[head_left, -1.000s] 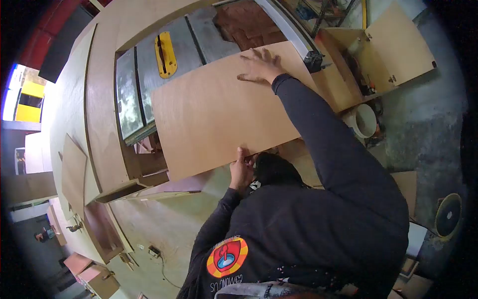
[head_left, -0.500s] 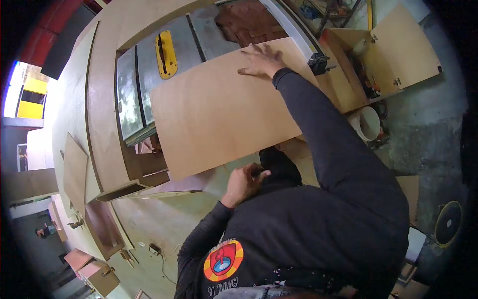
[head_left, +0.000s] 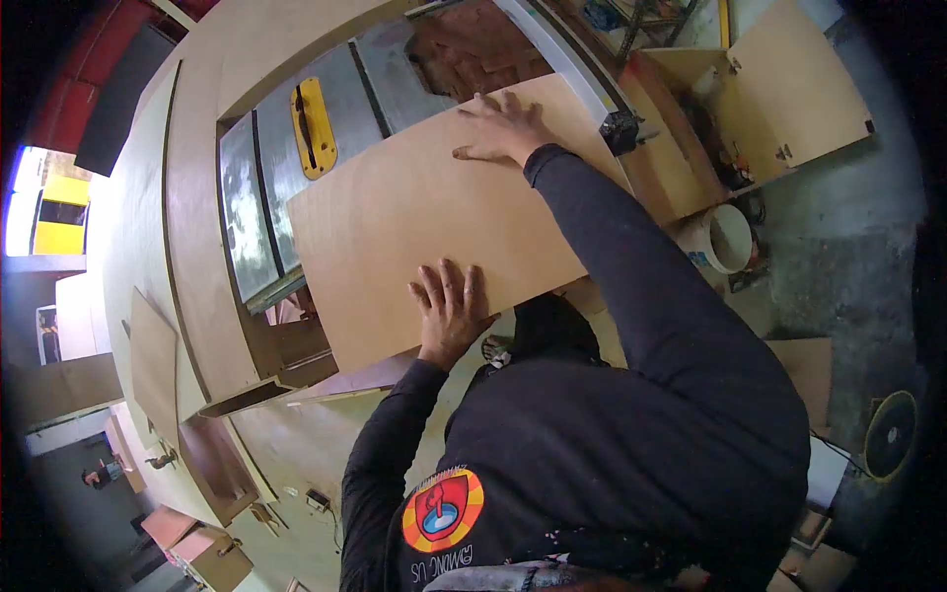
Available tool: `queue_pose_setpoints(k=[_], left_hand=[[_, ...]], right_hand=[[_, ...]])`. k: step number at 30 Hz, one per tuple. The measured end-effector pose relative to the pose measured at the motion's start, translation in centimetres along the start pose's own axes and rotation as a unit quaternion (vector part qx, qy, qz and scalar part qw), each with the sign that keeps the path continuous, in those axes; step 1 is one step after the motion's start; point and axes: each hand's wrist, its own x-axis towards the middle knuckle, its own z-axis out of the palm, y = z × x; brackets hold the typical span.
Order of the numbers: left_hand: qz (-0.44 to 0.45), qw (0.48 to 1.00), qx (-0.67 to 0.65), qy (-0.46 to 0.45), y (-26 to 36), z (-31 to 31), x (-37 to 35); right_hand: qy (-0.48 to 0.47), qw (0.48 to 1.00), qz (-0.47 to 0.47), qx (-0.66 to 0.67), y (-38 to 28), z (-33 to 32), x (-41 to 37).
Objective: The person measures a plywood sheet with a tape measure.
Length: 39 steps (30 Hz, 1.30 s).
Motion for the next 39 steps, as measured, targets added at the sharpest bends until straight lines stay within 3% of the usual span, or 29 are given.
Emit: queue_pose_setpoints(k=[14, 16, 21, 27, 39], left_hand=[[-0.009, 0.999, -0.008, 0.039, -1.7, -0.1, 3.6], [-0.002, 0.996, -0.022, 0.081, -2.5, 0.7, 3.7], [0.004, 0.999, -0.034, 0.036, -3.6, 0.1, 4.2], [-0.004, 0.997, -0.044, 0.07, -4.1, 0.2, 5.5], [-0.019, 0.999, -0.036, 0.025, -6.1, 0.0, 8.7]], right_hand=[[-0.009, 1.0, 0.003, 0.006, -0.2, -1.1, 3.8], [-0.014, 1.0, 0.001, 0.004, -0.2, -0.3, 5.4], [-0.035, 0.999, 0.022, -0.007, -1.0, -0.6, 6.4], [-0.052, 0.998, 0.036, -0.012, -1.1, -1.0, 7.9], [-0.004, 1.0, -0.015, 0.009, 0.6, -0.6, 11.3]])
